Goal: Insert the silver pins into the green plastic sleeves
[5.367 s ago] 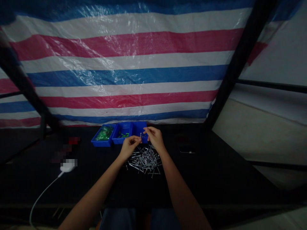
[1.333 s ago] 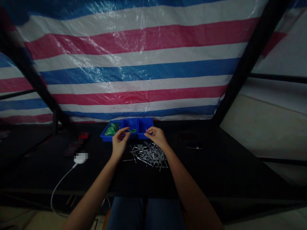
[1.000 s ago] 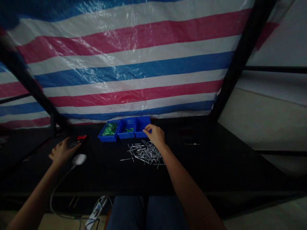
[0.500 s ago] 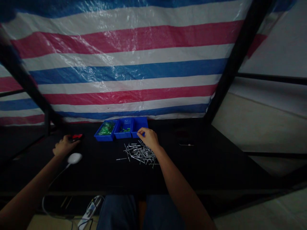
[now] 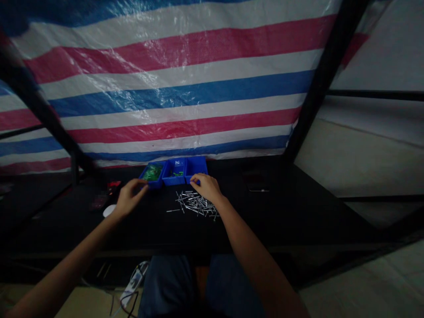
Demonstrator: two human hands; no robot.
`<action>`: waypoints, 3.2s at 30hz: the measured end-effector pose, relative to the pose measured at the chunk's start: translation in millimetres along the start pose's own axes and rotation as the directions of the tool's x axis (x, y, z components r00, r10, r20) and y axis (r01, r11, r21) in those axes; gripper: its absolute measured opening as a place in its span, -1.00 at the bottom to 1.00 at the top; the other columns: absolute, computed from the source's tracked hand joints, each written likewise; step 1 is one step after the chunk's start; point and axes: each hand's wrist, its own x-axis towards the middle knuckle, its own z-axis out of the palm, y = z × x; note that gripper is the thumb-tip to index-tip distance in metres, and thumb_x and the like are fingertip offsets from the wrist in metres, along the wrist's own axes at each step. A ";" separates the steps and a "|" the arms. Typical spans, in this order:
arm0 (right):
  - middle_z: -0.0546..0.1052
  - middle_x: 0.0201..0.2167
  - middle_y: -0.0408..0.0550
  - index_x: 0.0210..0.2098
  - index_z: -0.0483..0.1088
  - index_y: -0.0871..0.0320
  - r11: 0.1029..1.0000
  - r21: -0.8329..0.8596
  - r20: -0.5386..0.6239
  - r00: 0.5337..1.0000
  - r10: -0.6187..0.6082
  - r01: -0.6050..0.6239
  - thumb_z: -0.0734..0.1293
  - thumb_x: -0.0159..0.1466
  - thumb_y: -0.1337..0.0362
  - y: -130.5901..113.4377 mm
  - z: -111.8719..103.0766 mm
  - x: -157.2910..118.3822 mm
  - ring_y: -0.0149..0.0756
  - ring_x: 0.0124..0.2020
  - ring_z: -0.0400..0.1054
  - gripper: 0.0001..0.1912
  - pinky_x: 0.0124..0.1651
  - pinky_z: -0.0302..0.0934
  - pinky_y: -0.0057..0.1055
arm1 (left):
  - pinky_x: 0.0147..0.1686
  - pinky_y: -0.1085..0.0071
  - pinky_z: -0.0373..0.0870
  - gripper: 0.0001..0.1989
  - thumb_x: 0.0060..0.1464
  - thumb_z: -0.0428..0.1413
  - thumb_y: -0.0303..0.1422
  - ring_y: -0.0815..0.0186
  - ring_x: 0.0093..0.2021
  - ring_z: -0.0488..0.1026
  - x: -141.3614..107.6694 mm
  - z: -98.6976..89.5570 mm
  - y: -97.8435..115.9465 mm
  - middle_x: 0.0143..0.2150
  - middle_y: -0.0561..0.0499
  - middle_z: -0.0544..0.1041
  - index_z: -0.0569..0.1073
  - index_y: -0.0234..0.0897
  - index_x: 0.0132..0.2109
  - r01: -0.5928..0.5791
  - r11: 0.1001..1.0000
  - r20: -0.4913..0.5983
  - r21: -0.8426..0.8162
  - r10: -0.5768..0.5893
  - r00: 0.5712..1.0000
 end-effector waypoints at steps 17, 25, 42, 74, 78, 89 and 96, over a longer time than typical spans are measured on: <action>0.53 -0.41 -0.17 -0.30 0.46 0.03 0.996 0.079 -0.031 0.999 0.043 -0.040 0.26 0.17 0.21 4.3 4.7 1.5 -0.41 -0.55 0.28 -0.84 -0.45 0.09 -0.48 | -0.32 0.39 0.35 -0.79 -0.03 0.12 -0.18 0.28 -0.39 0.45 -18.5 61.1 55.0 -0.41 0.01 0.52 0.50 -0.19 -0.31 -0.063 0.925 0.072 -0.374 0.097 0.993; 0.50 -0.43 -0.12 -0.16 0.41 0.07 0.987 0.159 -0.165 0.985 0.057 -0.031 0.14 0.26 0.08 3.3 -2.9 -1.9 -0.38 -0.54 0.29 -0.68 -0.46 0.10 -0.48 | -0.42 0.48 0.28 -0.77 0.09 0.03 -0.24 0.38 -0.45 0.39 22.6 116.5 103.9 -0.41 0.01 0.50 0.46 -0.30 -0.24 -0.069 0.852 -0.108 -0.519 0.014 0.994; 0.52 -0.41 -0.08 -0.31 0.47 0.14 0.972 0.234 -0.023 0.999 0.030 -0.023 0.22 0.20 0.15 27.6 12.8 1.8 -0.37 -0.55 0.28 -0.75 -0.44 0.15 -0.42 | -0.16 0.31 0.27 -0.77 0.09 0.04 -0.27 0.25 -0.22 0.40 29.1 123.3 99.0 -0.21 -0.06 0.51 0.46 -0.24 -0.13 -0.122 0.964 -0.276 -0.235 0.054 0.960; 0.51 -0.35 -0.09 -0.33 0.41 0.09 0.997 -0.065 -0.257 0.966 0.017 -0.035 0.14 0.27 0.20 33.5 9.9 2.0 -0.23 -0.28 0.30 -0.76 -0.13 0.07 -0.31 | 0.00 0.10 0.03 -0.77 0.08 -0.01 -0.21 0.10 -0.02 0.27 17.2 93.6 73.4 -0.10 -0.09 0.40 0.46 -0.19 -0.24 0.284 0.951 -0.352 0.125 -0.225 0.908; 0.50 -0.30 -0.07 -0.29 0.42 0.08 0.983 -0.183 -0.295 0.955 -0.026 -0.030 0.14 0.29 0.19 16.3 3.4 -1.0 -0.20 -0.21 0.26 -0.76 -0.11 0.02 -0.27 | 0.01 0.14 0.03 -0.76 0.11 -0.02 -0.23 0.11 0.01 0.26 16.3 92.1 88.9 -0.05 -0.09 0.40 0.41 -0.18 -0.12 0.173 0.984 -0.376 0.047 -0.143 0.916; 0.50 -0.32 -0.03 -0.26 0.43 0.13 0.969 0.231 -0.153 0.987 -0.047 0.082 0.19 0.24 0.20 -1.9 14.9 -2.3 -0.27 -0.30 0.34 -0.78 -0.21 0.17 -0.33 | -0.19 0.38 0.29 -0.79 0.17 -0.07 -0.32 0.30 -0.24 0.40 23.5 110.7 105.6 -0.24 -0.06 0.49 0.43 -0.28 -0.19 -0.196 0.906 -0.249 -0.376 0.105 0.963; 0.50 -0.44 -0.08 -0.26 0.43 0.15 0.684 0.712 0.037 0.982 0.186 -0.156 0.39 -0.03 0.11 7.3 11.9 -2.6 -0.40 -0.57 0.29 -0.64 -0.48 0.19 -0.42 | -0.35 0.44 0.31 -0.86 0.08 0.03 -0.37 0.35 -0.39 0.40 8.9 109.8 100.5 -0.34 0.00 0.51 0.46 -0.28 -0.26 -0.126 0.887 -0.117 -0.445 0.082 0.990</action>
